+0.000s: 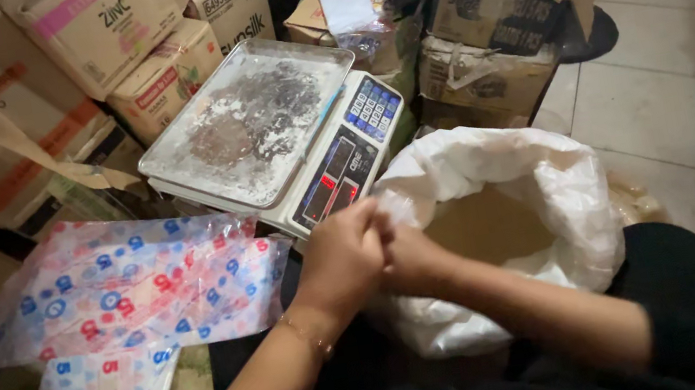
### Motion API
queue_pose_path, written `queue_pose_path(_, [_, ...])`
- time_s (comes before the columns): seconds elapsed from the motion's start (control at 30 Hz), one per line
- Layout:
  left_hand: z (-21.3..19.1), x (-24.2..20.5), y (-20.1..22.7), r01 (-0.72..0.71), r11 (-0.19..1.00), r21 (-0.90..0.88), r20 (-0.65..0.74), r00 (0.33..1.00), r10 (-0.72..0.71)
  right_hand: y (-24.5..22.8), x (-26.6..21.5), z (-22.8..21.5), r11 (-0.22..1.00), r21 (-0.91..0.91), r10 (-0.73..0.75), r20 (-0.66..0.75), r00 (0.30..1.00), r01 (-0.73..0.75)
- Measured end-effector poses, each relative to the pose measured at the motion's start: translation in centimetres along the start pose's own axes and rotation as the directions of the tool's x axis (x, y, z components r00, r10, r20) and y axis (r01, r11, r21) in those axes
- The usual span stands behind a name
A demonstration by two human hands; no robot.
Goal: The person scoops a light-colored powder from a large sack into small plastic bags using a blue scoop, weighs each bag on a digital scale, and ties the bags shut. The process is repeated multiple times in a cluttered storage area.
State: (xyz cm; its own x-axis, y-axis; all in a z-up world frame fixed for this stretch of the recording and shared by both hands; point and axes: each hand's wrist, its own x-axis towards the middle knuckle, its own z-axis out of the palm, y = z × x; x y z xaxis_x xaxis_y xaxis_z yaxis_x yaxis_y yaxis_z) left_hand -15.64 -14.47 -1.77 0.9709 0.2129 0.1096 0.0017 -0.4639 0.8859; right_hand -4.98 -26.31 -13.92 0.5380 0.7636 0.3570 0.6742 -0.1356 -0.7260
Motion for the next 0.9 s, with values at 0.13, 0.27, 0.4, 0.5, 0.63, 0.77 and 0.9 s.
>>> queue_pose_path(0.13, [-0.1,-2.3,-4.8,-0.032,0.994,0.107,-0.152,0.987,0.049,-2.9,-0.3,4.0,0.974,0.176,0.135,0.058,0.989,-0.143])
queue_pose_path(0.27, [-0.4,-5.1,-7.9,0.054,0.991,-0.119,-0.210,0.975,-0.078,-6.0,-0.3,4.4,0.975,-0.067,-0.203,0.101,0.974,0.211])
queue_pose_path(0.4, [0.2,-7.2,-8.4,0.261,0.888,-0.379,-0.128,0.935,-0.329,-7.6,0.4,3.8,0.941,-0.150,-0.281,0.151,0.948,0.303])
queue_pose_path(0.5, [0.2,-8.9,-8.1,0.256,0.910,-0.326,-0.207,0.920,-0.333,-8.4,0.9,4.2,0.901,-0.156,-0.363,0.238,0.901,0.404])
queue_pose_path(0.63, [-0.1,-10.4,-7.5,0.267,0.860,-0.434,-0.197,0.904,-0.380,-9.1,0.7,3.7,0.907,-0.072,-0.387,0.242,0.890,0.414])
queue_pose_path(0.77, [-0.4,-10.3,-6.0,0.208,0.935,-0.288,-0.240,0.929,-0.281,-8.8,0.9,3.4,0.929,-0.082,-0.333,0.237,0.913,0.360])
queue_pose_path(0.9, [-0.6,-7.9,-2.7,-0.097,0.988,-0.117,-0.383,0.923,0.046,-7.7,0.9,2.4,0.957,0.065,-0.289,0.203,0.935,0.282])
